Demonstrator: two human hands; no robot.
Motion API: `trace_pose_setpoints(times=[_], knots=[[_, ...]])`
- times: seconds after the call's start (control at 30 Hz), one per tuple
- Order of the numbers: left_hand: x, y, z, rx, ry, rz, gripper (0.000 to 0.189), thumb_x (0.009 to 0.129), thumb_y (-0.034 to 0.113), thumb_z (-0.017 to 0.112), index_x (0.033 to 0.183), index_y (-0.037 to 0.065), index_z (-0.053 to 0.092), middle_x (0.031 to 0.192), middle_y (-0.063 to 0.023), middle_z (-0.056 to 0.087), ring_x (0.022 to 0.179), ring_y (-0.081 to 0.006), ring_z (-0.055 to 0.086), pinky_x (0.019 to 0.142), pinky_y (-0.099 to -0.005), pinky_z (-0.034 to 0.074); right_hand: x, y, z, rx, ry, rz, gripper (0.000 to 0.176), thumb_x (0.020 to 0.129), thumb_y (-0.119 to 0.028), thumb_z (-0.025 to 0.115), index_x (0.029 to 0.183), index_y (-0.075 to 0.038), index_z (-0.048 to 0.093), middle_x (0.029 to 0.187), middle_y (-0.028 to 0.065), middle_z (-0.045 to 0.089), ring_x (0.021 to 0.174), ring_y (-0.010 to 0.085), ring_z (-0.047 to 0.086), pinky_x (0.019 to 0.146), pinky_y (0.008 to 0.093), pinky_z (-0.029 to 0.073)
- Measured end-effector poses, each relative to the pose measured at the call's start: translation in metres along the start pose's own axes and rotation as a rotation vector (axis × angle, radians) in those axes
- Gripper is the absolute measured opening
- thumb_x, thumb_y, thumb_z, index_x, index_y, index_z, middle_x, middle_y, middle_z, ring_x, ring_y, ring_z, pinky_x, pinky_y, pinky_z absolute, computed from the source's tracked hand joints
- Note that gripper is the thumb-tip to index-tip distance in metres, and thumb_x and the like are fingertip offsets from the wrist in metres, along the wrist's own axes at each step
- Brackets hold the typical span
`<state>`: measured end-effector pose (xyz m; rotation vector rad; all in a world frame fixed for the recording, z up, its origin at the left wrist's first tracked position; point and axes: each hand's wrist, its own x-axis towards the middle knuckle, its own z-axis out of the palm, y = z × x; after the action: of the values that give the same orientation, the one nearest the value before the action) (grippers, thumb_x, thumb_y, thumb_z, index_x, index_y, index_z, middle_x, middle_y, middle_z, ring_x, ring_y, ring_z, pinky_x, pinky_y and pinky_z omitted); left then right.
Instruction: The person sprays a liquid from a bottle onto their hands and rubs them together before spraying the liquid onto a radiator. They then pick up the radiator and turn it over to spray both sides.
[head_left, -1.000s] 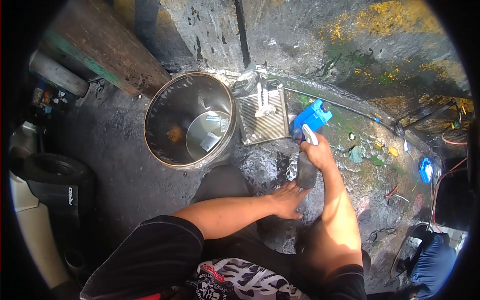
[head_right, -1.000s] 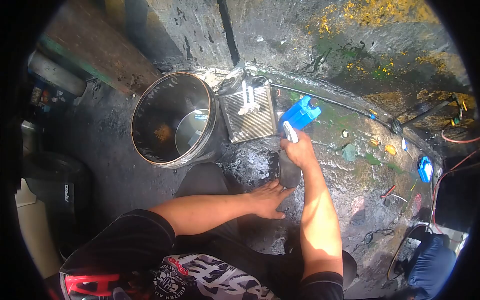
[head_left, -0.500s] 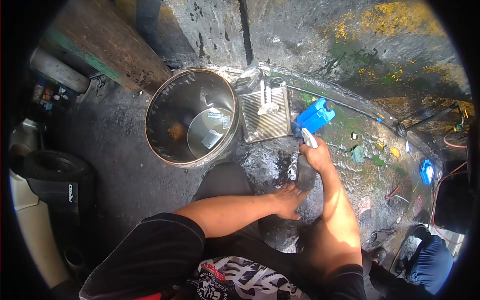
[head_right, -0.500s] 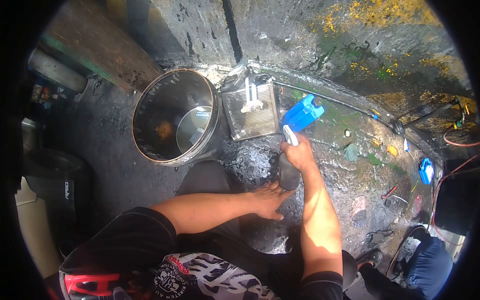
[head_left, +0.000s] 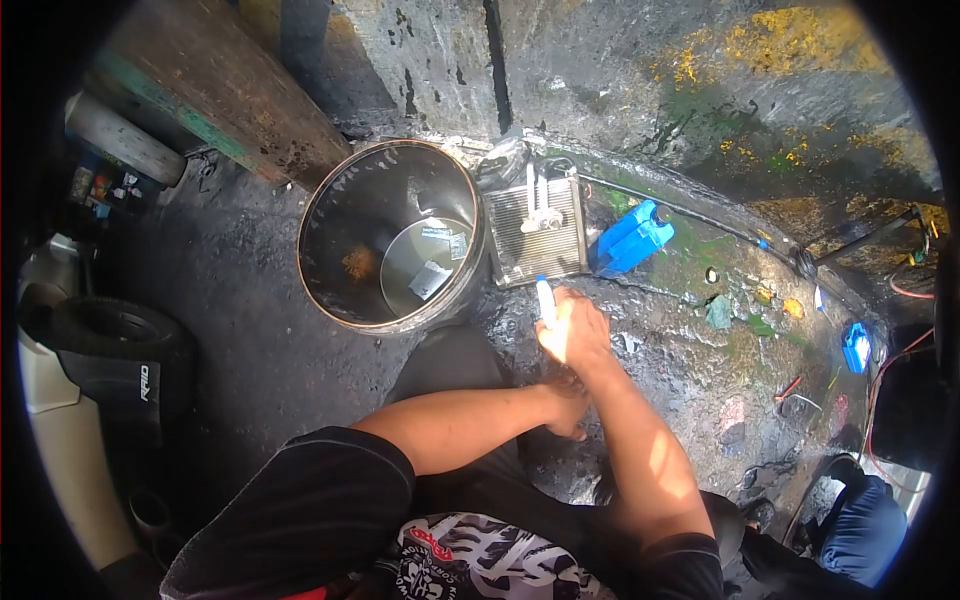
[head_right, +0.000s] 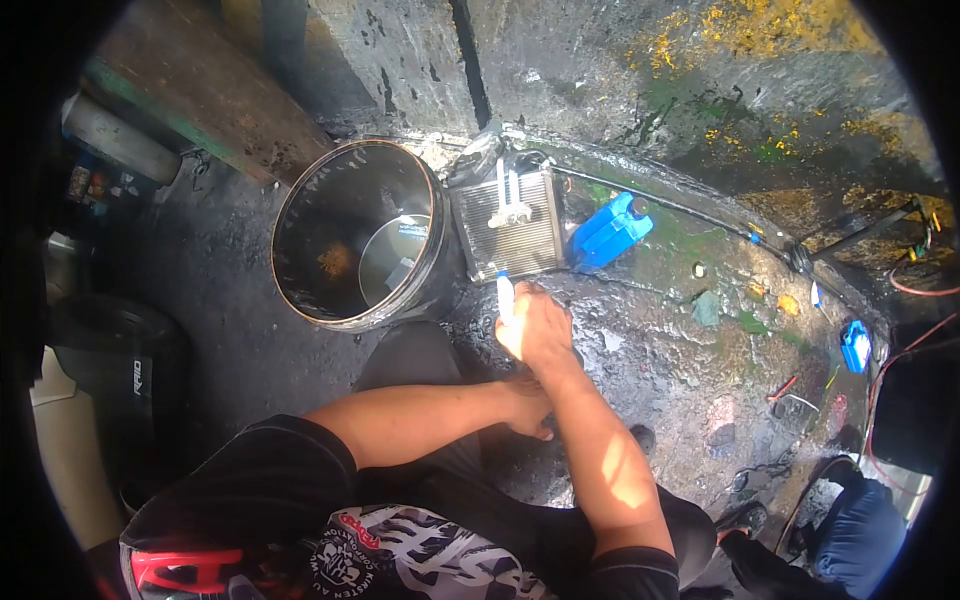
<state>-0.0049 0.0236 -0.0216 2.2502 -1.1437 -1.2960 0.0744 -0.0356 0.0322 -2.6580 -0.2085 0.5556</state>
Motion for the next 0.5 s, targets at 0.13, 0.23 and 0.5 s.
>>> trace_pose_setpoints(times=[0.13,0.23,0.5], knots=[[0.004,-0.006,0.018,0.002,0.173,0.062,0.092,0.092,0.046,0.074,0.157,-0.004,0.034,0.161,-0.0265,0.041,0.152,-0.041,0.036,0.126,-0.0486,0.031,0.002,0.0,-0.006,-0.002,-0.084,0.046,0.046,0.084,-0.03,0.075,0.121,-0.004,0.066,0.115,0.0214,0.074,0.112,0.0417,0.07,0.098,0.0506,0.056],[0.004,0.001,0.011,-0.02,0.252,0.029,0.085,0.092,0.045,0.073,0.154,-0.002,0.039,0.156,-0.0253,0.048,0.147,-0.0426,0.042,0.124,-0.0509,0.033,0.005,0.008,-0.025,0.033,-0.039,-0.025,0.041,0.084,-0.028,0.074,0.117,-0.004,0.067,0.114,0.0224,0.074,0.111,0.0416,0.071,0.097,0.0507,0.056],[-0.012,0.024,-0.023,-0.12,0.528,0.033,0.071,0.091,0.04,0.071,0.147,0.002,0.046,0.138,-0.0235,0.059,0.133,-0.0432,0.051,0.12,-0.0551,0.034,0.014,-0.006,-0.086,0.072,0.085,0.048,0.039,0.084,-0.028,0.069,0.116,-0.006,0.073,0.112,0.0251,0.075,0.111,0.0435,0.07,0.099,0.0527,0.054]])
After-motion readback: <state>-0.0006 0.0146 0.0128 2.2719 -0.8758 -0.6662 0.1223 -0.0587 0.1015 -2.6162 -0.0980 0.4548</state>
